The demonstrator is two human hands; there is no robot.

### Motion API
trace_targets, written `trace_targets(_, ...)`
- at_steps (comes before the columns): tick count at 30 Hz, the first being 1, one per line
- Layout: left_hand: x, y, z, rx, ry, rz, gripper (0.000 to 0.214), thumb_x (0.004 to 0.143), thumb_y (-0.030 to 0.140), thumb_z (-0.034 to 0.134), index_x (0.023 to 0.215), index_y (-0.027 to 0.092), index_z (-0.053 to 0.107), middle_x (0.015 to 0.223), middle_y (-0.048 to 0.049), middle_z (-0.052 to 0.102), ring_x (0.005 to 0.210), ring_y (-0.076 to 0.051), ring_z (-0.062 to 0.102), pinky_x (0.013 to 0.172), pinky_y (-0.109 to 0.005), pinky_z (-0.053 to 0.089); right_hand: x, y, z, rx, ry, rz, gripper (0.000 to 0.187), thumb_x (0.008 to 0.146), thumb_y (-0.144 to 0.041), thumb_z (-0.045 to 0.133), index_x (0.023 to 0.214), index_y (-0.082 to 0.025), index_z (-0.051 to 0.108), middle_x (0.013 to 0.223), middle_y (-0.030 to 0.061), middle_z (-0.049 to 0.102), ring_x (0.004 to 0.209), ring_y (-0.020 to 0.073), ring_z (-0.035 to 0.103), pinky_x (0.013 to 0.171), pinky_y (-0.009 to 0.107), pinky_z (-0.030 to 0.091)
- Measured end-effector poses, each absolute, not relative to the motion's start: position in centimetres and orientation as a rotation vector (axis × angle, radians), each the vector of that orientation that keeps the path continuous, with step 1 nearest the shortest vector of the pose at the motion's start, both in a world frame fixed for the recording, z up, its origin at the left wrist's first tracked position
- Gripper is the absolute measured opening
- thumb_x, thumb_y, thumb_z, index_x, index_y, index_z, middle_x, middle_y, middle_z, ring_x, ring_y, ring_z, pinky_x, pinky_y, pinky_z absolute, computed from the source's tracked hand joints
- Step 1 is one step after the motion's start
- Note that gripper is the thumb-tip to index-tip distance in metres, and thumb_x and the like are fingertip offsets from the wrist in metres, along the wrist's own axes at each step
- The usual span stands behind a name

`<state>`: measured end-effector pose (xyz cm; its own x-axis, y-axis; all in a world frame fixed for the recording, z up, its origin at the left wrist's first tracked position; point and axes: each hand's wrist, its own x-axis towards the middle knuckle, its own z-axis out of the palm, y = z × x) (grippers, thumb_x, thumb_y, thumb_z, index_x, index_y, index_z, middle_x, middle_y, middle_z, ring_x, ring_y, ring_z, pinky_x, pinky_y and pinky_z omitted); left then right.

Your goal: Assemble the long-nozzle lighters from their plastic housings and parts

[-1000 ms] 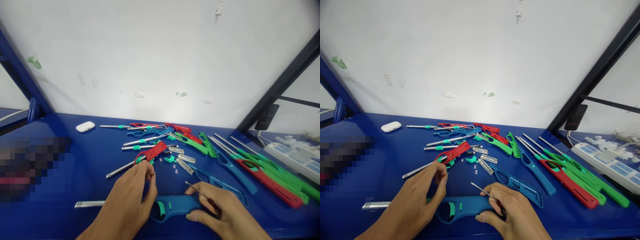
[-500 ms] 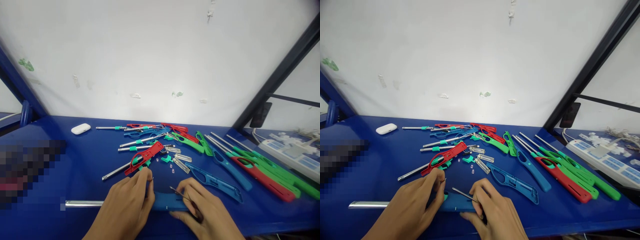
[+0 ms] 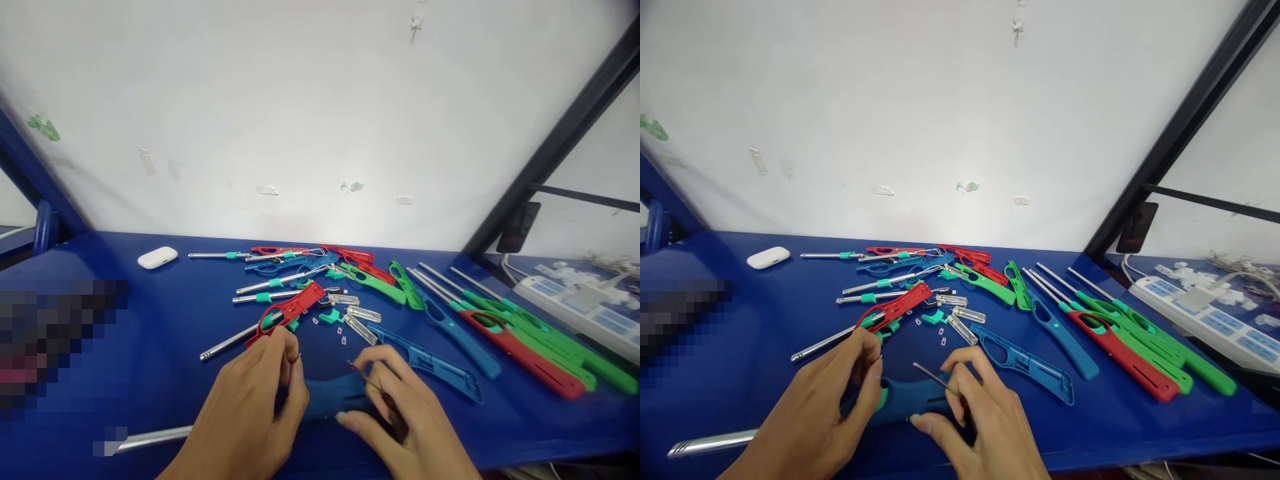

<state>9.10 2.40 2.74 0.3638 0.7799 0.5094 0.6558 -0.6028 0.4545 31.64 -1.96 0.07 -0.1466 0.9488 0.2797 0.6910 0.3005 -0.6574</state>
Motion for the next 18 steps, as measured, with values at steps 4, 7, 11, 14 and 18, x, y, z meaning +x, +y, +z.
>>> trace_targets(4,9.3,2.4,2.7,2.328,1.268,0.994,0.017,0.106,0.023,0.039,0.091,0.029,0.043,0.072,0.0064,0.061,0.057,-0.016,0.06,0.056,-0.03,0.045,31.7,-2.2,0.8,-1.388,-1.79,0.501,0.031,0.105,-0.042,0.057,0.08,-0.025,0.05,0.083,0.0004,0.057,0.068,0.0171,0.058,0.062,0.026,0.051)
trace_targets(7,9.2,2.5,2.7,2.276,1.275,0.991,0.021,0.11,0.028,0.036,0.09,0.029,0.043,0.069,0.0069,0.058,0.054,-0.016,0.057,0.054,-0.03,0.043,31.6,-2.3,1.3,-1.363,-1.741,0.515,0.034,0.112,-0.037,0.042,0.082,-0.025,0.054,0.083,0.0007,0.057,0.07,0.0168,0.059,0.065,0.027,0.051)
trace_targets(11,9.2,2.5,2.9,2.259,1.289,1.041,0.024,0.111,0.029,0.035,0.09,0.028,0.046,0.067,0.0075,0.056,0.053,-0.015,0.054,0.053,-0.029,0.041,31.4,-2.3,1.4,-1.341,-1.728,0.497,0.038,0.113,-0.034,0.041,0.079,-0.025,0.055,0.079,-0.0002,0.057,0.069,0.0163,0.058,0.066,0.027,0.048)
trace_targets(14,9.2,2.5,2.9,2.228,1.302,1.066,0.027,0.11,0.03,0.038,0.086,0.028,0.049,0.064,0.0079,0.056,0.052,-0.014,0.053,0.052,-0.028,0.04,31.2,-2.4,1.3,-1.345,-1.71,0.497,0.037,0.112,-0.034,0.042,0.08,-0.025,0.059,0.079,0.0003,0.059,0.069,0.0166,0.059,0.067,0.028,0.048)
trace_targets(18,9.1,2.6,3.1,2.15,1.26,1.099,0.026,0.107,0.034,0.05,0.085,0.027,0.061,0.069,0.0058,0.062,0.056,-0.014,0.055,0.055,-0.026,0.043,31.1,-2.6,1.0,-1.317,-1.736,0.496,0.035,0.112,-0.033,0.045,0.083,-0.025,0.064,0.08,0.0012,0.062,0.069,0.0168,0.063,0.066,0.028,0.049)
